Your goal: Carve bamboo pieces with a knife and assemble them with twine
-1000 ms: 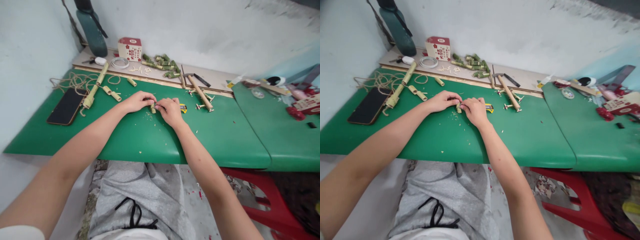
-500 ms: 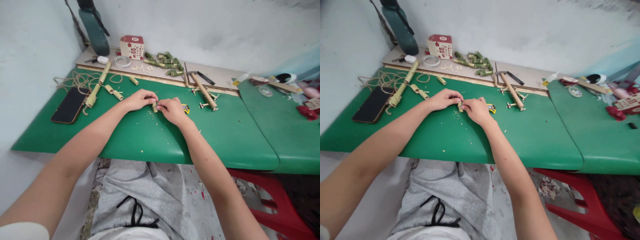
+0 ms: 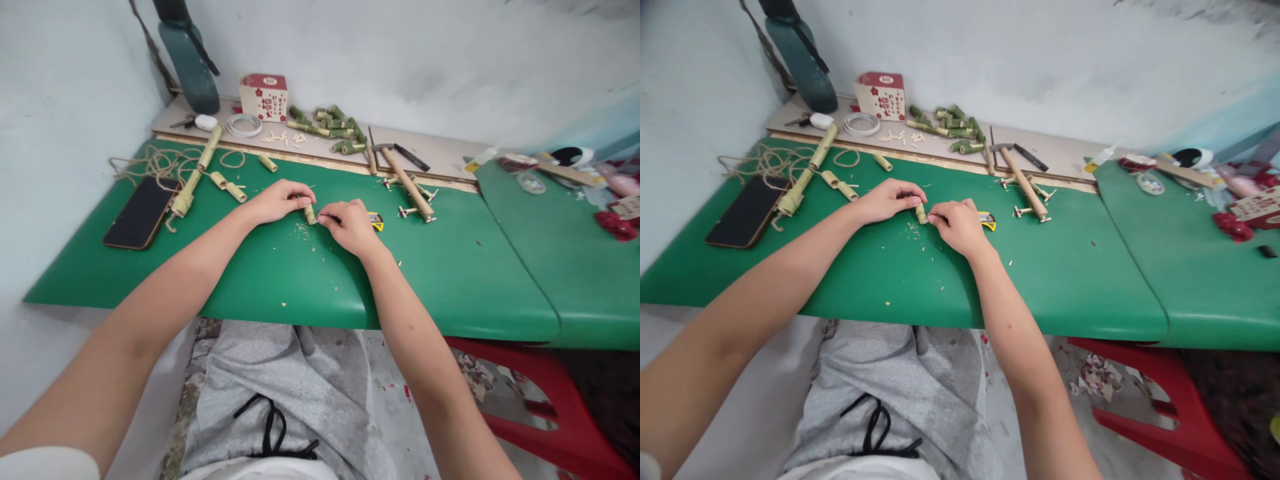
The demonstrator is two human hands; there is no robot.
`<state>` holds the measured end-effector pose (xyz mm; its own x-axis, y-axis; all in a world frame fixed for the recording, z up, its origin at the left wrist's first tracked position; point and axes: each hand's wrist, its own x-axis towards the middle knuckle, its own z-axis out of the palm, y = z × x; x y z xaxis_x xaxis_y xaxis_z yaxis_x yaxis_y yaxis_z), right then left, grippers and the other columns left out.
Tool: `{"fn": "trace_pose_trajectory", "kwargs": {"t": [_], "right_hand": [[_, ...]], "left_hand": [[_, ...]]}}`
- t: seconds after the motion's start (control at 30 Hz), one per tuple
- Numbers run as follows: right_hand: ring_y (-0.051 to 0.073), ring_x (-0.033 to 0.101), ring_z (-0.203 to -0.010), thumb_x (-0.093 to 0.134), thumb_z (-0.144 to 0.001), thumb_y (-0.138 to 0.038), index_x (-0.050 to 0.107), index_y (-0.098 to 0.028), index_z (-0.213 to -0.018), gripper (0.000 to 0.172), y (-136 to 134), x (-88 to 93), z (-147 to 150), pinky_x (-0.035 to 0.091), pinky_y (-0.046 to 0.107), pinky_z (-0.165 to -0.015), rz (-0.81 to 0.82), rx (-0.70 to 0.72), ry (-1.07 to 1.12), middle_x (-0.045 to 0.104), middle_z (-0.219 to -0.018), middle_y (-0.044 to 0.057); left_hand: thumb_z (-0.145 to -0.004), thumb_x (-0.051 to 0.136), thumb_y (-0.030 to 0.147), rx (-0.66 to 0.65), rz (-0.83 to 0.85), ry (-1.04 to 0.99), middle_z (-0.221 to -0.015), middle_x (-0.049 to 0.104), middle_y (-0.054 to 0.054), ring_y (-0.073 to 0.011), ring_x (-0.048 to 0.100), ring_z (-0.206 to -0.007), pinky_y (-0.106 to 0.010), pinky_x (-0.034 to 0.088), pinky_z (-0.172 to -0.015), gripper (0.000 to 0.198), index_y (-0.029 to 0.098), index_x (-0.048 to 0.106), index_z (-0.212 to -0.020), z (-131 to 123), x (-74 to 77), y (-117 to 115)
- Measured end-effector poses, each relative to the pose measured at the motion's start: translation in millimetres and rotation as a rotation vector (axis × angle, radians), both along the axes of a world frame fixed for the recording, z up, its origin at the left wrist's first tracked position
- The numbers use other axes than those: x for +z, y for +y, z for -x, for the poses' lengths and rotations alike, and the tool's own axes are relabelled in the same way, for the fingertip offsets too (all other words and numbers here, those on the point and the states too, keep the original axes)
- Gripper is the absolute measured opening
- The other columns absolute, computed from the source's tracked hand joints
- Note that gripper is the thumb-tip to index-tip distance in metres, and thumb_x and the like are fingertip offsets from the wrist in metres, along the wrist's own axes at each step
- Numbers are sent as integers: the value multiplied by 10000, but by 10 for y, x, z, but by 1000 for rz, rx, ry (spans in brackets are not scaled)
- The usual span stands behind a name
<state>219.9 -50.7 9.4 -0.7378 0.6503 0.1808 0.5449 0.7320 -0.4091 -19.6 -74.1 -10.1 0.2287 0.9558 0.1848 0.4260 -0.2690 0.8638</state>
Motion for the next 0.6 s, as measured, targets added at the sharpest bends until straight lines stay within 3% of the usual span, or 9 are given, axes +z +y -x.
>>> {"fn": "trace_pose_trajectory", "kwargs": {"t": [0.17,0.6], "right_hand": [[271,696,-1021,560,-1059,-318,798,-242,-1023,252,16,-65,48,308,413,-924,-88,-70,60,849,-1089,59],[260,699,-969,565,-1039,-279,781,-228,-952,238,19,8,72,280,382,-856,-46,52,-45,841,-1000,51]], "left_hand": [[-931,674,316,-3,4,-5,-802,710,-11,-121,493,-667,-278,385,-685,238,154,818,-1029,-17,14,-12],[-899,695,331,-24,42,-42,-862,752,-24,-127,552,-717,-284,435,-730,251,154,814,-1031,-5,11,-16]]}}
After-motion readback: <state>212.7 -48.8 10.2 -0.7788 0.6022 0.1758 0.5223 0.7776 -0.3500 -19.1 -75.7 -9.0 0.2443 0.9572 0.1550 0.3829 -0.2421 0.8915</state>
